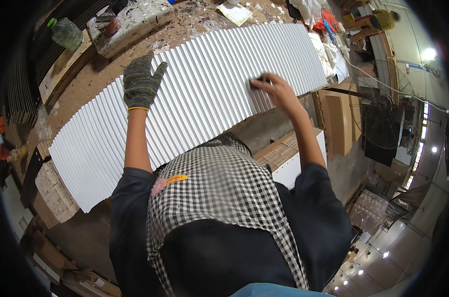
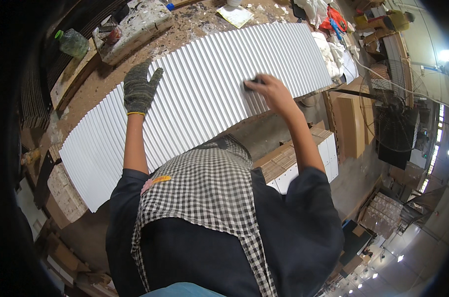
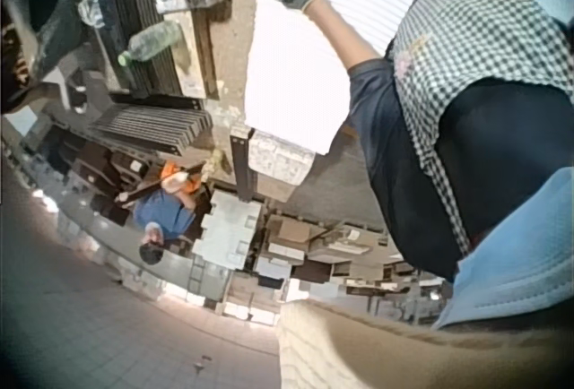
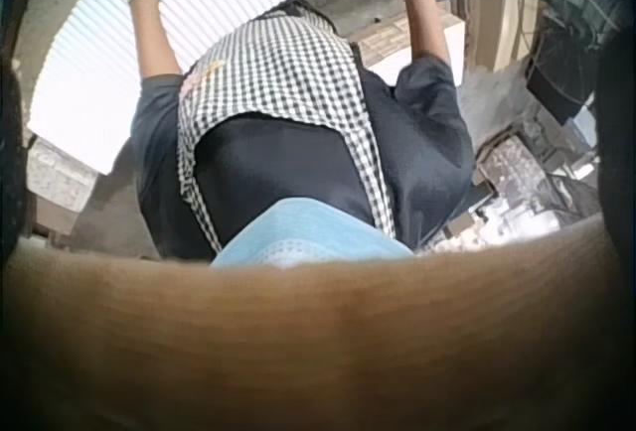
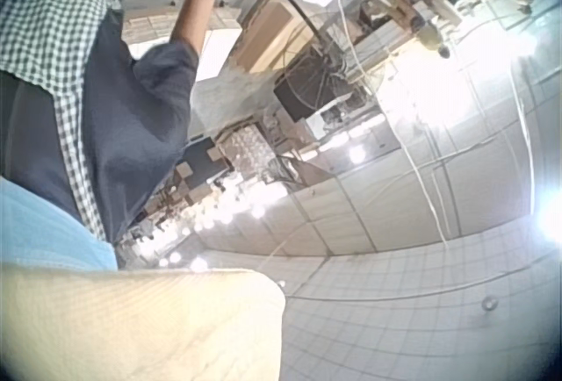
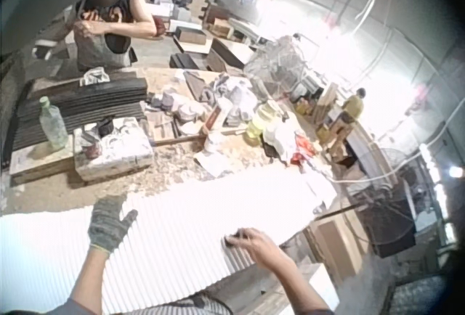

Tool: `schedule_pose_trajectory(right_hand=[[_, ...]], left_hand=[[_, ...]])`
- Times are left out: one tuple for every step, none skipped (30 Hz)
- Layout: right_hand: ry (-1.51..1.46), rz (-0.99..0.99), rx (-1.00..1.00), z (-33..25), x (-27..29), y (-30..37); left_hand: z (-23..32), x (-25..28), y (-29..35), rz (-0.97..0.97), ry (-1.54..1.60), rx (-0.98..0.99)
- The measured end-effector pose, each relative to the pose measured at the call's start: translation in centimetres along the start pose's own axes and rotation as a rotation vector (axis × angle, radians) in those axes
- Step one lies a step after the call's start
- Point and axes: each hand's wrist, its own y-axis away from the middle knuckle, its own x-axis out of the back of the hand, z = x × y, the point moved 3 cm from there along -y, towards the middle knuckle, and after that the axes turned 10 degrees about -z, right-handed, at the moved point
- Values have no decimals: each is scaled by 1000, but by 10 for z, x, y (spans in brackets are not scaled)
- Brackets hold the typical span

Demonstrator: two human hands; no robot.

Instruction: The person sands a long white corrugated wooden panel on a workbench using a sanding block. They repeatedly rub the surface along the length of the panel, occasionally repositioning the panel and adjusting their grip.

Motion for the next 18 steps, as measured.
schedule_pose_trajectory(right_hand=[[-58,-58,-45,-5,2,21],[-117,-121,-87,-12,5,37],[-175,-184,-127,-14,6,45],[-200,-194,-174,-17,6,46],[-161,-116,-155,-18,3,39],[-122,-38,-136,-13,-5,27],[-77,29,-111,-7,-9,9],[-12,101,-55,4,-13,-15],[48,181,6,17,-18,-47],[34,162,-9,22,-17,-85],[23,144,-30,27,-16,-124],[12,158,-77,35,-20,-163],[4,177,-145,48,-24,-191],[105,234,-138,65,-23,-205],[207,286,-124,77,-23,-210],[157,340,-75,70,-20,-211],[107,394,-35,66,-16,-210],[59,449,-2,65,-11,-203]], left_hand=[[2,-1,-1,18,-7,-7],[4,2,-1,-4,-15,2],[5,1,0,-6,-21,10],[7,1,-2,-8,-28,6],[8,1,-3,-7,-37,8],[7,1,-4,-23,-34,6],[5,0,-5,-41,-21,13],[3,-1,-5,-57,-11,22],[0,-1,-6,-52,-13,27],[-5,-2,-3,-48,-16,42],[-8,-2,-1,-43,-18,51],[-9,0,2,-46,-10,64],[-7,0,1,-46,-6,54],[3,1,-6,-52,-4,20],[10,1,-12,-56,-1,-6],[9,2,-11,-75,-28,4],[8,3,-11,-49,-32,-1],[10,3,-13,-25,-35,-15]])
